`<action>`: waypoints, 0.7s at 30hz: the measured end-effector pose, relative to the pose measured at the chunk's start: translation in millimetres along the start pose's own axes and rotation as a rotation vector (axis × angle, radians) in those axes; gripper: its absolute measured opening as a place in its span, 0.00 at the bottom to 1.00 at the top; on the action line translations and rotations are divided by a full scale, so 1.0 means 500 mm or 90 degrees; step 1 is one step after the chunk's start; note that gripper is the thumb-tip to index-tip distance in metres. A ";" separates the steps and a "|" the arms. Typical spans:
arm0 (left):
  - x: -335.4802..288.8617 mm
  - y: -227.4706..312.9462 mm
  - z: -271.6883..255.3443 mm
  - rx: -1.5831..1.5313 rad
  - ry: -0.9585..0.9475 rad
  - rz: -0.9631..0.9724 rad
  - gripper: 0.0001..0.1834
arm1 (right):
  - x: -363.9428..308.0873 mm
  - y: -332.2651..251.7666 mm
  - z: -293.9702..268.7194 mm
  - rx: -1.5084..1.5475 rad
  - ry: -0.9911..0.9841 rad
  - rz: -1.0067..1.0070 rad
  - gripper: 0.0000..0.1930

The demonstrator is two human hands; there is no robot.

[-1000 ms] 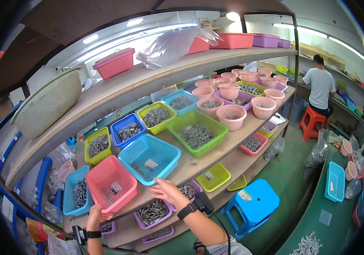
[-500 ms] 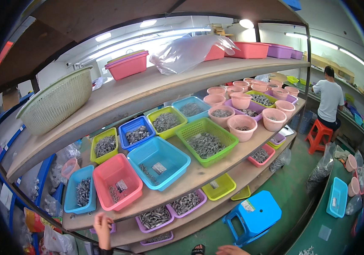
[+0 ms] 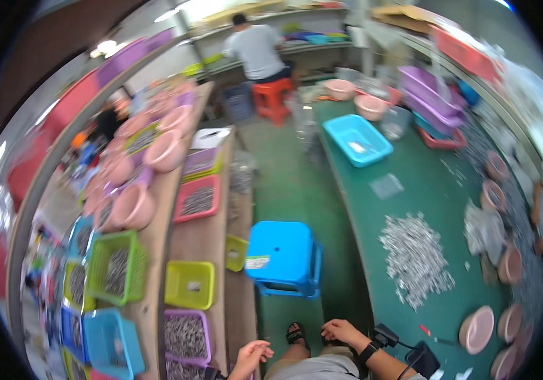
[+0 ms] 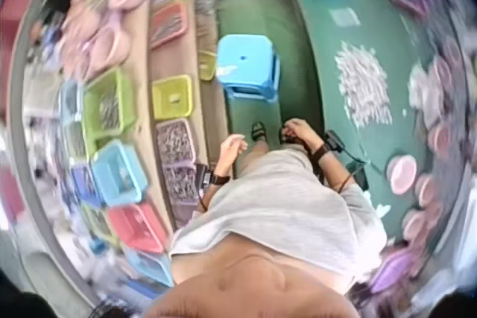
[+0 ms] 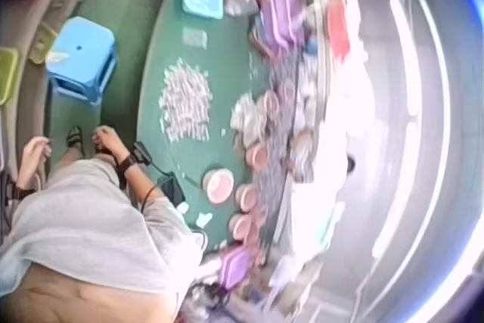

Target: Sort and organize small metal hardware components on a workbench.

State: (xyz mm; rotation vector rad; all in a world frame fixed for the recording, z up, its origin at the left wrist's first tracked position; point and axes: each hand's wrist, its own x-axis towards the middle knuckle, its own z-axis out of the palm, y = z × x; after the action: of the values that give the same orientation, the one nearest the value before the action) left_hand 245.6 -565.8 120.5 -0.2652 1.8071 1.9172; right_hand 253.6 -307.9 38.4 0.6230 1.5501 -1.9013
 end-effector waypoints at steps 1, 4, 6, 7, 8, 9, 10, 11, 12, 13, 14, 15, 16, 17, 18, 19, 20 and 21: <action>0.048 -0.019 0.000 0.070 -0.077 -0.035 0.08 | -0.010 0.009 -0.009 0.023 0.055 -0.059 0.09; 0.196 -0.107 0.017 0.209 -0.267 -0.059 0.09 | -0.065 0.044 -0.042 0.036 0.276 -0.202 0.08; 0.269 -0.133 0.030 0.360 -0.347 -0.022 0.11 | -0.107 0.065 -0.052 0.057 0.381 -0.234 0.09; 0.309 -0.131 0.037 0.448 -0.346 -0.007 0.12 | -0.119 0.067 -0.056 -0.009 0.448 -0.247 0.09; 0.347 -0.127 0.052 0.502 -0.321 0.016 0.15 | -0.129 0.070 -0.063 -0.077 0.519 -0.257 0.10; 0.387 -0.129 0.064 0.548 -0.294 0.042 0.15 | -0.126 0.071 -0.078 -0.161 0.577 -0.194 0.11; 0.425 -0.137 0.071 0.592 -0.266 0.069 0.16 | -0.118 0.067 -0.088 -0.157 0.580 -0.184 0.11; 0.467 -0.156 0.085 0.637 -0.261 0.099 0.16 | -0.108 0.062 -0.107 -0.317 0.623 -0.240 0.11; 0.514 -0.178 0.094 0.682 -0.252 0.130 0.17 | -0.091 0.059 -0.126 -0.480 0.656 -0.297 0.12; 0.560 -0.220 0.097 0.739 -0.259 0.191 0.17 | -0.072 0.067 -0.141 -0.530 0.682 -0.311 0.12; 0.609 -0.269 0.100 0.834 -0.269 0.289 0.18 | -0.047 0.085 -0.164 -0.579 0.690 -0.318 0.10; 0.641 -0.287 0.122 0.936 -0.320 0.228 0.18 | -0.033 0.093 -0.179 -0.618 0.664 -0.279 0.09; 0.673 -0.307 0.146 1.037 -0.374 0.167 0.18 | -0.024 0.098 -0.190 -0.655 0.638 -0.237 0.08; 0.706 -0.364 0.133 1.054 -0.386 0.288 0.17 | -0.016 0.099 -0.195 -0.650 0.650 -0.215 0.08; 0.743 -0.426 0.104 1.063 -0.392 0.409 0.16 | -0.006 0.095 -0.195 -0.636 0.581 -0.190 0.07; 0.780 -0.472 0.092 1.179 -0.438 0.416 0.18 | -0.002 0.097 -0.197 -0.618 0.512 -0.160 0.07; 0.814 -0.504 0.083 1.296 -0.487 0.429 0.19 | -0.004 0.101 -0.196 -0.607 0.523 -0.132 0.07; 0.847 -0.522 0.084 1.446 -0.522 0.406 0.21 | -0.007 0.103 -0.196 -0.620 0.563 -0.192 0.07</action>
State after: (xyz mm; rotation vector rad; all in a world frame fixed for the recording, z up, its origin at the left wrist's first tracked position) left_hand 11.9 -432.7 -300.0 1.5655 2.1347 -0.7258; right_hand 290.8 -218.8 -15.4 0.8145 2.9337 -0.7602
